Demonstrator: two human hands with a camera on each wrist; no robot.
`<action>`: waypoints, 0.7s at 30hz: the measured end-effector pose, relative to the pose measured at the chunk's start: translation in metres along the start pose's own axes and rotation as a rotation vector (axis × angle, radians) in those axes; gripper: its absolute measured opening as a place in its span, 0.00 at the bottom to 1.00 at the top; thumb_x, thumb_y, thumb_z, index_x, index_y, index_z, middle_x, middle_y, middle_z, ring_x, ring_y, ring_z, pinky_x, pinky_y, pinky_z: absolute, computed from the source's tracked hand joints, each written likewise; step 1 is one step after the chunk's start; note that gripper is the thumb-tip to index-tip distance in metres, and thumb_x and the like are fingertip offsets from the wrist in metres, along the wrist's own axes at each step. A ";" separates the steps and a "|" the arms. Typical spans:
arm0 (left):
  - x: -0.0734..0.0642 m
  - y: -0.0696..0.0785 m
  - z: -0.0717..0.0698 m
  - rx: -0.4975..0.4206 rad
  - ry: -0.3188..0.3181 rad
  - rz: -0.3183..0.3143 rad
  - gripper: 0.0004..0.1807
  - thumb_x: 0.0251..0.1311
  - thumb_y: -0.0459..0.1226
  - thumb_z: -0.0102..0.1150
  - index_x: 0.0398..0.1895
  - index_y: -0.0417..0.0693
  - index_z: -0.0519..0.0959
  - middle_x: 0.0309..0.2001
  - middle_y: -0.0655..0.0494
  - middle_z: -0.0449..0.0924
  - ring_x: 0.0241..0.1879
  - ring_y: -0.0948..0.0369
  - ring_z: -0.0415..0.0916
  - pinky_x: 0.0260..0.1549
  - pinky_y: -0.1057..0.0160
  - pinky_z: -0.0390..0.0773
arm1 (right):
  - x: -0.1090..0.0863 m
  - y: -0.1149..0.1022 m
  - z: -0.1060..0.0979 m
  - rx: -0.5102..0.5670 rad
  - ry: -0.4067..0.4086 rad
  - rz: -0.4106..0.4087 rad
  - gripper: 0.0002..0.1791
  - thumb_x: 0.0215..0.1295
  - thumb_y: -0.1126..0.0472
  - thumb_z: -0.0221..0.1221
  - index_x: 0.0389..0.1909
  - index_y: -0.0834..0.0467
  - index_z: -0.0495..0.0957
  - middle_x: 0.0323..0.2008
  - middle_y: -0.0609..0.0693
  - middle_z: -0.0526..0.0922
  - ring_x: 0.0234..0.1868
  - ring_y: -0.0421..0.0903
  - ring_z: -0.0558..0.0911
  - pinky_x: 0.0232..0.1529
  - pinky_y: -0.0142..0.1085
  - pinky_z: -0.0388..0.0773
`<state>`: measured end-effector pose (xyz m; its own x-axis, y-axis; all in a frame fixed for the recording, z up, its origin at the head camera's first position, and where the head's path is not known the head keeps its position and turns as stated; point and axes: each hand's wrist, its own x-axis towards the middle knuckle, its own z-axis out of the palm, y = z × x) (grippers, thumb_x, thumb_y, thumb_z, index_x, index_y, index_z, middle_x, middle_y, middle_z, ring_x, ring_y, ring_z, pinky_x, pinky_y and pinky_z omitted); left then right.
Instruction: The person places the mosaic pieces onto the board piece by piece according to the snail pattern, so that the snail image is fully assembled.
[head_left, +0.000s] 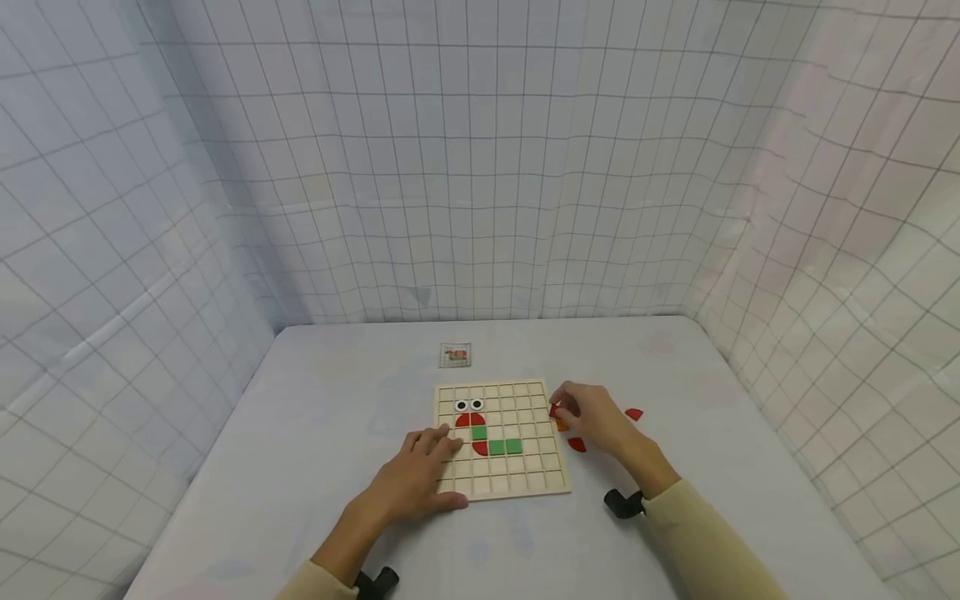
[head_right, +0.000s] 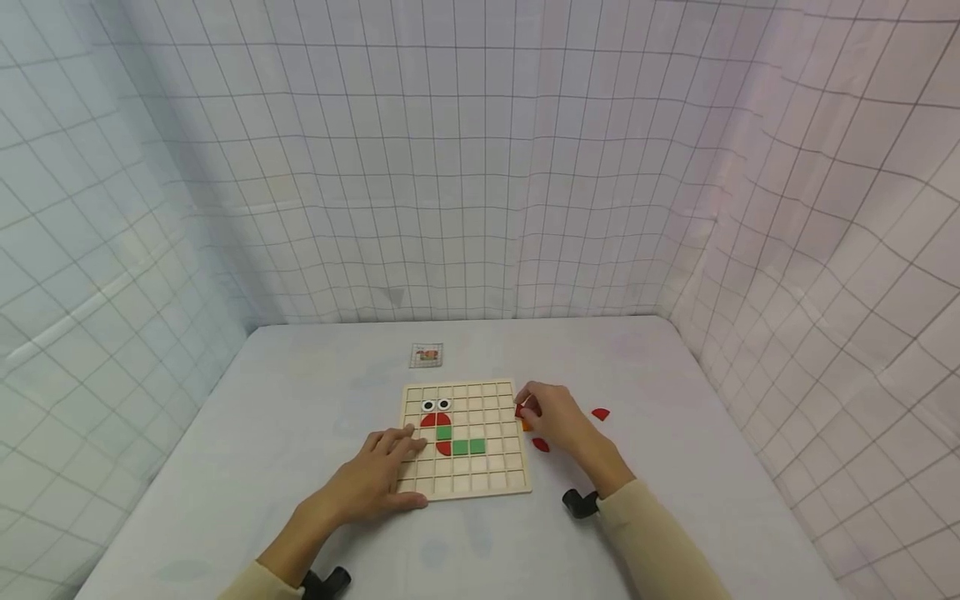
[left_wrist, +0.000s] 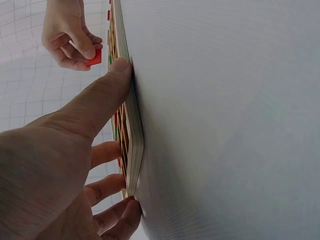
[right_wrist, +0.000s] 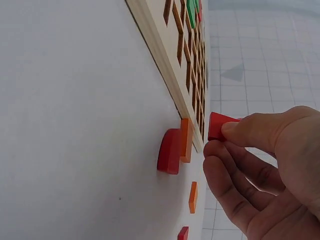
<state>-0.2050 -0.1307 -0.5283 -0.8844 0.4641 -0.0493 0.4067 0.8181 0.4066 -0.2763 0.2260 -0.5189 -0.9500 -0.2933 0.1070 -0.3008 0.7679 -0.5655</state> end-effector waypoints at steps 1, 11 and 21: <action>0.000 0.000 0.000 -0.001 0.003 -0.001 0.51 0.65 0.61 0.85 0.85 0.50 0.76 0.89 0.39 0.67 0.83 0.35 0.68 0.70 0.30 0.86 | -0.001 -0.001 0.001 0.008 -0.005 -0.018 0.09 0.79 0.69 0.71 0.55 0.59 0.89 0.44 0.48 0.93 0.43 0.40 0.88 0.50 0.36 0.90; 0.001 -0.002 0.003 0.011 -0.005 -0.005 0.51 0.65 0.61 0.85 0.86 0.49 0.76 0.90 0.39 0.67 0.84 0.34 0.67 0.72 0.30 0.84 | -0.006 -0.009 0.011 0.055 -0.052 -0.165 0.06 0.79 0.69 0.71 0.50 0.57 0.91 0.42 0.48 0.93 0.43 0.37 0.87 0.49 0.34 0.89; 0.000 -0.001 0.002 0.013 -0.002 -0.004 0.51 0.64 0.61 0.85 0.85 0.49 0.76 0.89 0.39 0.67 0.83 0.35 0.68 0.72 0.31 0.85 | -0.005 -0.018 0.026 0.050 -0.124 -0.165 0.06 0.80 0.66 0.73 0.51 0.53 0.92 0.40 0.40 0.90 0.41 0.35 0.82 0.47 0.30 0.85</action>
<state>-0.2054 -0.1306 -0.5306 -0.8856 0.4614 -0.0527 0.4059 0.8242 0.3949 -0.2638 0.1992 -0.5311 -0.8697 -0.4829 0.1016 -0.4438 0.6754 -0.5890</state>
